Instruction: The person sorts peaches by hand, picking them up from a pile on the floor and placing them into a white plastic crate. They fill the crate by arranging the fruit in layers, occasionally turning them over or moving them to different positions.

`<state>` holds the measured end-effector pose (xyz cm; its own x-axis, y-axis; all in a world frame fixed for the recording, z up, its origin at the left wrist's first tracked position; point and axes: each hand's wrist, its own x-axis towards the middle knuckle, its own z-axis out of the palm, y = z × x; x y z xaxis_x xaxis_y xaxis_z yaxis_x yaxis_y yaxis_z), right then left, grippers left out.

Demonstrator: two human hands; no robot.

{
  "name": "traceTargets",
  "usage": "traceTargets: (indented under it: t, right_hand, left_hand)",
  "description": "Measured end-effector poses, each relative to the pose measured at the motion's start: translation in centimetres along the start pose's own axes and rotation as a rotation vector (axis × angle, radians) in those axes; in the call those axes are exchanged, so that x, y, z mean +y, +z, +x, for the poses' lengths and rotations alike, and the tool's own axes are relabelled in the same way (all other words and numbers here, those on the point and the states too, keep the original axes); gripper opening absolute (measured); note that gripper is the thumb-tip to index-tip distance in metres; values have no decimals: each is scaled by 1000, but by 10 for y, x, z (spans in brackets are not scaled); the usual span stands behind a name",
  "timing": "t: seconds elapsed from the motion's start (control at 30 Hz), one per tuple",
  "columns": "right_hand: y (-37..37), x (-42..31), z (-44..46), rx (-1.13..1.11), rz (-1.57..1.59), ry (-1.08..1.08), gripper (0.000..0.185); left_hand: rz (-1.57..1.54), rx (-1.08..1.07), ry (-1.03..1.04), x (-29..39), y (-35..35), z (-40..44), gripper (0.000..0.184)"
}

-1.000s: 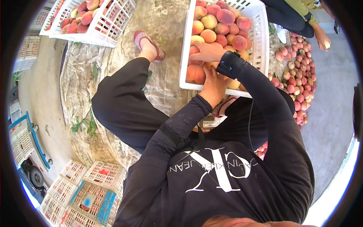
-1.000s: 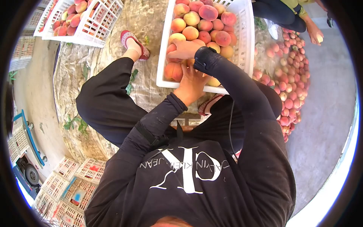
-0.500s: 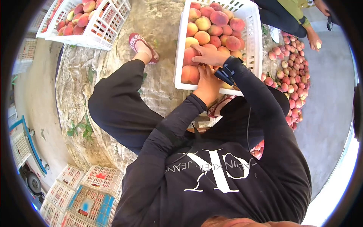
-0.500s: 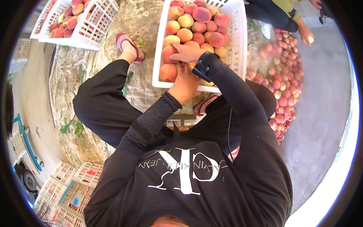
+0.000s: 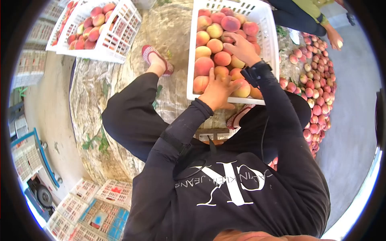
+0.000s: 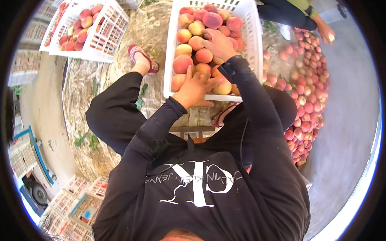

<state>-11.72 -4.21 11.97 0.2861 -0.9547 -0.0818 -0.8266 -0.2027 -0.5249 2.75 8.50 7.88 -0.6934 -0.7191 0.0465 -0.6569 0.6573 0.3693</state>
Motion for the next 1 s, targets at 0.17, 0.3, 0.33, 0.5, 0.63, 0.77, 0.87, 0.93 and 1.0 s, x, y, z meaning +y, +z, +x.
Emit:
traceTargets:
  t: [0.17, 0.3, 0.33, 0.5, 0.63, 0.77, 0.87, 0.93, 1.0]
  right_hand:
    - [38, -39, -8, -450, -153, -132, 67]
    - [44, -51, 9, -595, -94, -7, 71]
    - [51, -33, 18, -733, 148, 55, 73]
    - [37, -8, 4, -700, 416, 32, 71]
    - [30, -9, -5, -705, 594, 219, 77]
    - [35, -4, 0, -745, 599, 251, 72]
    - [39, -6, 3, -749, 515, 290, 67]
    - [42, -8, 7, -732, 477, 288, 65]
    - [41, -12, 10, -724, 516, 294, 60]
  left_hand:
    - [-17, 54, 1, -2, 6, 2, 83]
    - [-78, -28, -8, 0, 5, -4, 79]
    - [-106, -32, -20, 1, 2, -3, 79]
    - [-61, -14, -15, -1, 1, -3, 80]
    - [-74, -75, -57, 1, 5, -1, 80]
    - [-52, -62, -59, 1, 7, -1, 80]
    - [-29, -17, -50, 1, 12, -2, 80]
    - [-2, 52, -32, 0, 16, -2, 73]
    - [-31, -7, -41, 1, 10, -2, 76]
